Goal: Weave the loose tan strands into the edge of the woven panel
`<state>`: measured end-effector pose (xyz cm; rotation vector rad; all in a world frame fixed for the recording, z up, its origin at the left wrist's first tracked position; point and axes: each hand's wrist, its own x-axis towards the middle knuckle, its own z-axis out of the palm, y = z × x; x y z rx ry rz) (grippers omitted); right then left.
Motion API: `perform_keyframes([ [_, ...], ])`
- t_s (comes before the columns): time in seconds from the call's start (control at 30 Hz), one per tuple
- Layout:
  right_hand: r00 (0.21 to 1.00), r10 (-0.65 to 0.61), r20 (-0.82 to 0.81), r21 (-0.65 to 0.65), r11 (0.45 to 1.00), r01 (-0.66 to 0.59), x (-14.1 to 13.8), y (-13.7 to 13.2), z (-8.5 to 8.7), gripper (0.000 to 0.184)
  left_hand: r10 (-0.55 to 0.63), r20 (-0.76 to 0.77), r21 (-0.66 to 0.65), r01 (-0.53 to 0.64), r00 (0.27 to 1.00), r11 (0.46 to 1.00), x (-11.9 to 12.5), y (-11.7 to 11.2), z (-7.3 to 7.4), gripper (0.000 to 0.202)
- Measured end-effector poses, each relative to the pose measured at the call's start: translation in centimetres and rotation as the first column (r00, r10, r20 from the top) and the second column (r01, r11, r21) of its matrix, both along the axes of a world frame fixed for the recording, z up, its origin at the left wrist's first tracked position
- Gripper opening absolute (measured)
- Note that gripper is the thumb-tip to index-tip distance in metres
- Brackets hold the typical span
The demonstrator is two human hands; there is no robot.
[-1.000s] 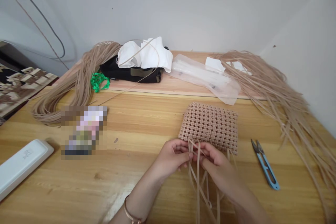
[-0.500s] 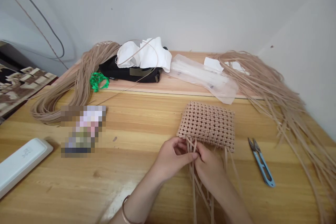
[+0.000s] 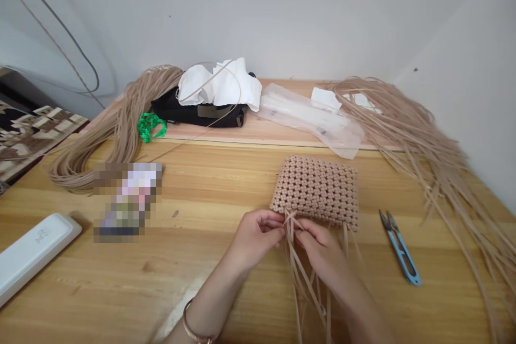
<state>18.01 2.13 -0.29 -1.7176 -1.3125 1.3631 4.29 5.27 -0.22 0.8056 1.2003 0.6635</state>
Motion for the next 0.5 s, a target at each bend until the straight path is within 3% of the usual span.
perform_keyframes([
  [0.17,0.998,-0.023,-0.062,-0.011,1.0,0.022,-0.22,0.05,-0.21,0.026,0.005,0.008,0.018,-0.005,1.0,1.0,-0.01,0.09,-0.09,0.016],
  [0.3,0.996,-0.017,-0.083,-0.003,1.0,0.017,-0.68,0.22,0.25,0.021,-0.034,-0.081,0.111,0.043,0.996,0.993,0.15,-0.08,-0.51,0.022],
  [0.5,0.998,-0.06,0.005,0.021,0.998,0.06,-0.88,0.33,-0.2,0.013,-0.11,-0.197,0.225,0.154,0.974,0.962,0.13,-0.39,-0.75,0.023],
])
